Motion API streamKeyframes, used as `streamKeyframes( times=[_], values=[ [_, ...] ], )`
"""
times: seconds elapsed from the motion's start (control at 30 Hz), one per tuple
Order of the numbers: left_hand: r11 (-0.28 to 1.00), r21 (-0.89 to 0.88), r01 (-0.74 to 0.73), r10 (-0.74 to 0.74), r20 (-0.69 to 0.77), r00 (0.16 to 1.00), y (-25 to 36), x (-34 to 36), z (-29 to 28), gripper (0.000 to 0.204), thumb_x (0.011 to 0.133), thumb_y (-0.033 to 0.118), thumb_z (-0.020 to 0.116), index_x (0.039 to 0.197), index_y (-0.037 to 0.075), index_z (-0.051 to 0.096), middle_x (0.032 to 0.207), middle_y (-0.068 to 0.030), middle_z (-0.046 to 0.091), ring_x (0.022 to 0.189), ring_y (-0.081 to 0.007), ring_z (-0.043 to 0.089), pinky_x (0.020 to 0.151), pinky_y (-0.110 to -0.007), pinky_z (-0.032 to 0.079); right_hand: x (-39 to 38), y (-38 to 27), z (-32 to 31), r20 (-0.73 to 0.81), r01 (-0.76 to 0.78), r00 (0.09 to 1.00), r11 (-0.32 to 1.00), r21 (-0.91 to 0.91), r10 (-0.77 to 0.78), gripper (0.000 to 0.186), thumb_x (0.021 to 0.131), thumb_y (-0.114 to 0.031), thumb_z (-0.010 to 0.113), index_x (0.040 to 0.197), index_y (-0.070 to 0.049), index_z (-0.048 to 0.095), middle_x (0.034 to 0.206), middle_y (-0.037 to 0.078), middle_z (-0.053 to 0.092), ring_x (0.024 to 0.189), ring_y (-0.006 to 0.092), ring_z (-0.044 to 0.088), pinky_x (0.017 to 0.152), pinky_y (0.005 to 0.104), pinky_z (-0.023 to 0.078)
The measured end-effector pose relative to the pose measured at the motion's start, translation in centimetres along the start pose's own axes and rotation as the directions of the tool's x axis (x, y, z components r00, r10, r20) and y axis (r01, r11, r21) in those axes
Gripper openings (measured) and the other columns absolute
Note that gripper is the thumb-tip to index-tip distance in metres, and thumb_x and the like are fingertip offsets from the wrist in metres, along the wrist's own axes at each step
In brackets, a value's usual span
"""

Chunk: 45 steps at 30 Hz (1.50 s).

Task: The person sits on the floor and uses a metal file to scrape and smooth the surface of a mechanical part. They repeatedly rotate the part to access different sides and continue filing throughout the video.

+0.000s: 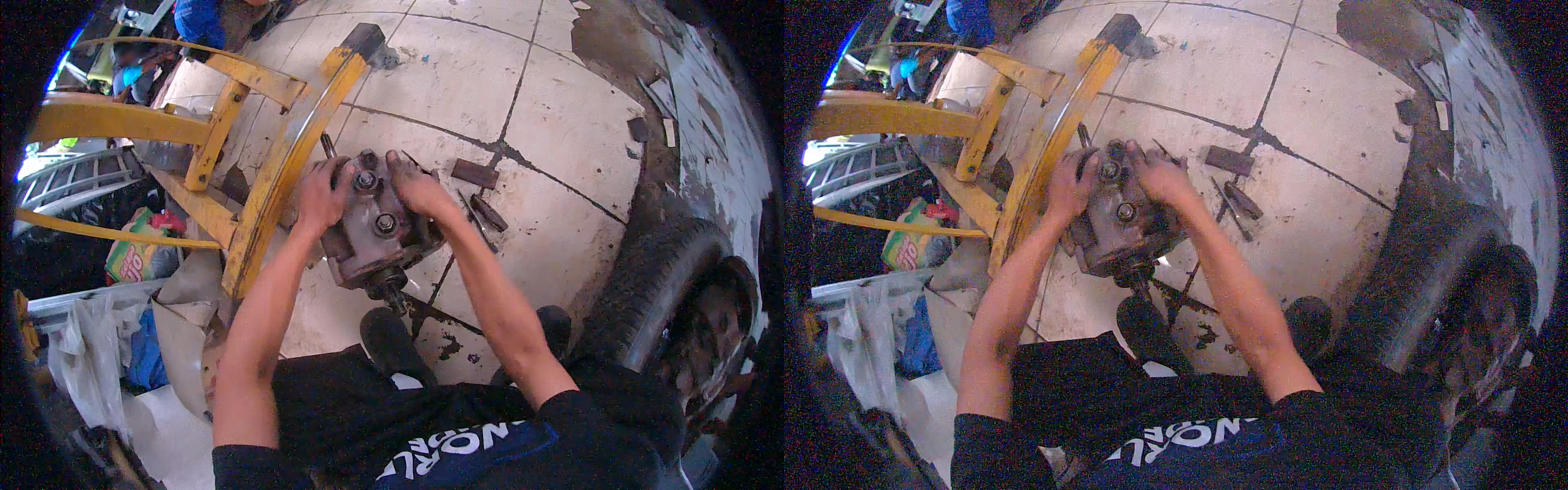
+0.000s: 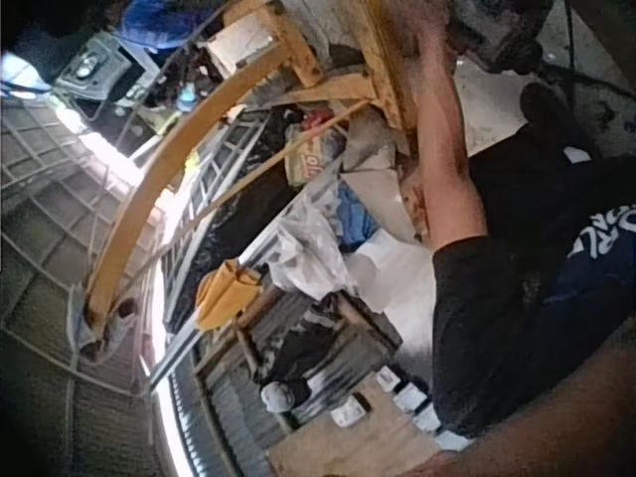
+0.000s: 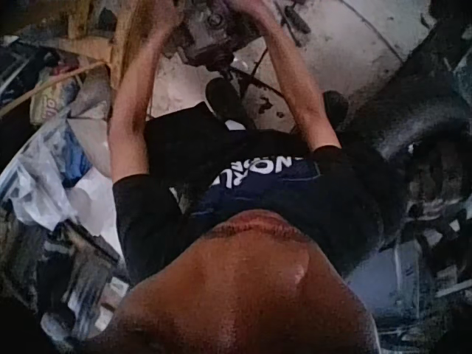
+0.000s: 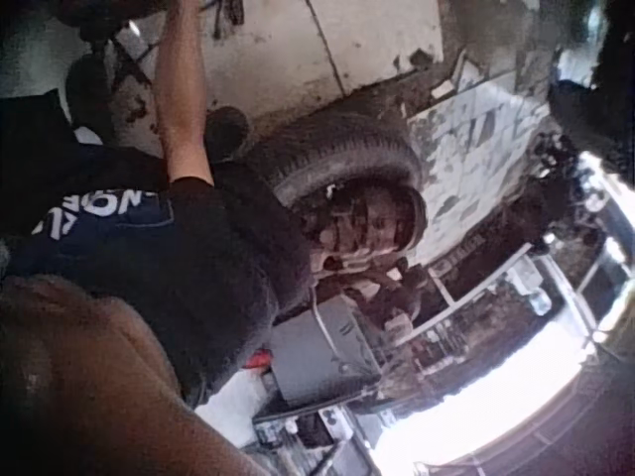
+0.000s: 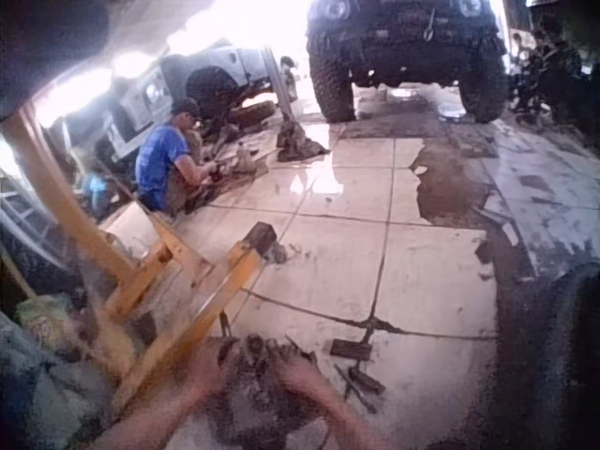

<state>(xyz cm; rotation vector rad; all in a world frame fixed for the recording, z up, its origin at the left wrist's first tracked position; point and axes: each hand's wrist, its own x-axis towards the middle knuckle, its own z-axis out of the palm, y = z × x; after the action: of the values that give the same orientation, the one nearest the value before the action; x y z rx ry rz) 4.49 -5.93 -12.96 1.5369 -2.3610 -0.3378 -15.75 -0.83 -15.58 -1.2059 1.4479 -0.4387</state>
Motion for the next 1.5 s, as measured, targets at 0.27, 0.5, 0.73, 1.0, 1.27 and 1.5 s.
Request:
streamKeyframes(
  times=[0.27, 0.5, 0.73, 1.0, 1.27, 1.5],
  values=[
    [0.997, 0.011, -0.075, 0.076, -0.083, 0.994, -0.8, 0.6, 1.1, 0.04, 0.095, 0.038, 0.053, 0.109, 0.004, 0.068, 0.106, -0.0196, 0.068, 0.101, -0.0384, 0.06, 0.089, -0.045, 0.047, 2.0, 2.1, -1.9, -0.02, 0.113, 0.994, 0.99, 0.081, -0.112, 0.09, 0.096, -0.069, 0.012, 0.139, 0.003, 0.044, 0.135, 0.032, 0.049, 0.132, 0.0448, 0.042, 0.112, 0.0432, 0.031],
    [0.999, -0.026, -0.019, 0.018, -0.016, 1.0, -0.6, 0.5, 0.1, 0.04, 0.095, 0.038, 0.053, 0.111, 0.003, 0.066, 0.104, -0.0197, 0.067, 0.102, -0.0385, 0.06, 0.089, -0.045, 0.046, -2.8, -0.1, -2.6, 0.105, 0.003, 0.994, 0.999, -0.052, 0.003, 0.094, 0.095, -0.071, 0.013, 0.123, 0.007, 0.058, 0.115, 0.034, 0.061, 0.116, 0.0429, 0.057, 0.103, 0.0436, 0.039],
    [0.996, -0.009, -0.088, 0.087, -0.072, 0.994, -1.0, 0.2, 0.7, 0.04, 0.097, 0.038, 0.052, 0.11, 0.004, 0.067, 0.105, -0.0197, 0.067, 0.105, -0.0375, 0.059, 0.091, -0.045, 0.045, -4.2, 4.3, 0.5, -0.097, 0.248, 0.942, 0.863, -0.44, -0.32, 0.072, 0.099, -0.059, 0.019, 0.151, -0.011, 0.031, 0.142, 0.021, 0.048, 0.137, 0.0333, 0.039, 0.117, 0.059, 0.0],
    [0.918, 0.391, -0.066, 0.061, 0.026, 0.998, 0.0, -1.3, -0.9, 0.06, 0.098, 0.047, 0.047, 0.137, 0.002, 0.048, 0.136, -0.0233, 0.052, 0.128, -0.0402, 0.047, 0.107, -0.046, 0.037, -4.5, 4.4, 1.4, 0.001, 0.321, 0.936, 0.855, -0.408, -0.351, 0.079, 0.098, -0.065, 0.022, 0.151, -0.007, 0.029, 0.154, 0.019, 0.032, 0.144, 0.0319, 0.029, 0.119, 0.052, 0.008],
    [0.973, 0.153, 0.174, -0.224, 0.431, 0.874, 8.3, -5.8, -10.0, 0.08, 0.089, 0.054, 0.058, 0.142, -0.002, 0.038, 0.127, -0.0301, 0.056, 0.117, -0.0436, 0.055, 0.102, -0.048, 0.042, -3.1, 7.4, -0.1, -0.017, 0.383, 0.916, 0.887, -0.26, -0.4, 0.071, 0.101, -0.06, 0.02, 0.138, -0.007, 0.049, 0.136, 0.02, 0.054, 0.13, 0.0352, 0.048, 0.113, 0.0434, 0.028],
    [0.973, 0.211, 0.095, -0.164, 0.341, 0.926, 8.2, -6.3, -10.2, 0.064, 0.088, 0.042, 0.064, 0.135, 0.001, 0.049, 0.112, -0.0299, 0.063, 0.104, -0.0431, 0.061, 0.091, -0.049, 0.047, -4.8, 5.6, 0.0, -0.026, 0.333, 0.937, 0.911, -0.244, -0.349, 0.076, 0.098, -0.064, 0.02, 0.126, -0.004, 0.06, 0.118, 0.023, 0.064, 0.113, 0.0431, 0.059, 0.101, 0.0471, 0.04]
  ],
)
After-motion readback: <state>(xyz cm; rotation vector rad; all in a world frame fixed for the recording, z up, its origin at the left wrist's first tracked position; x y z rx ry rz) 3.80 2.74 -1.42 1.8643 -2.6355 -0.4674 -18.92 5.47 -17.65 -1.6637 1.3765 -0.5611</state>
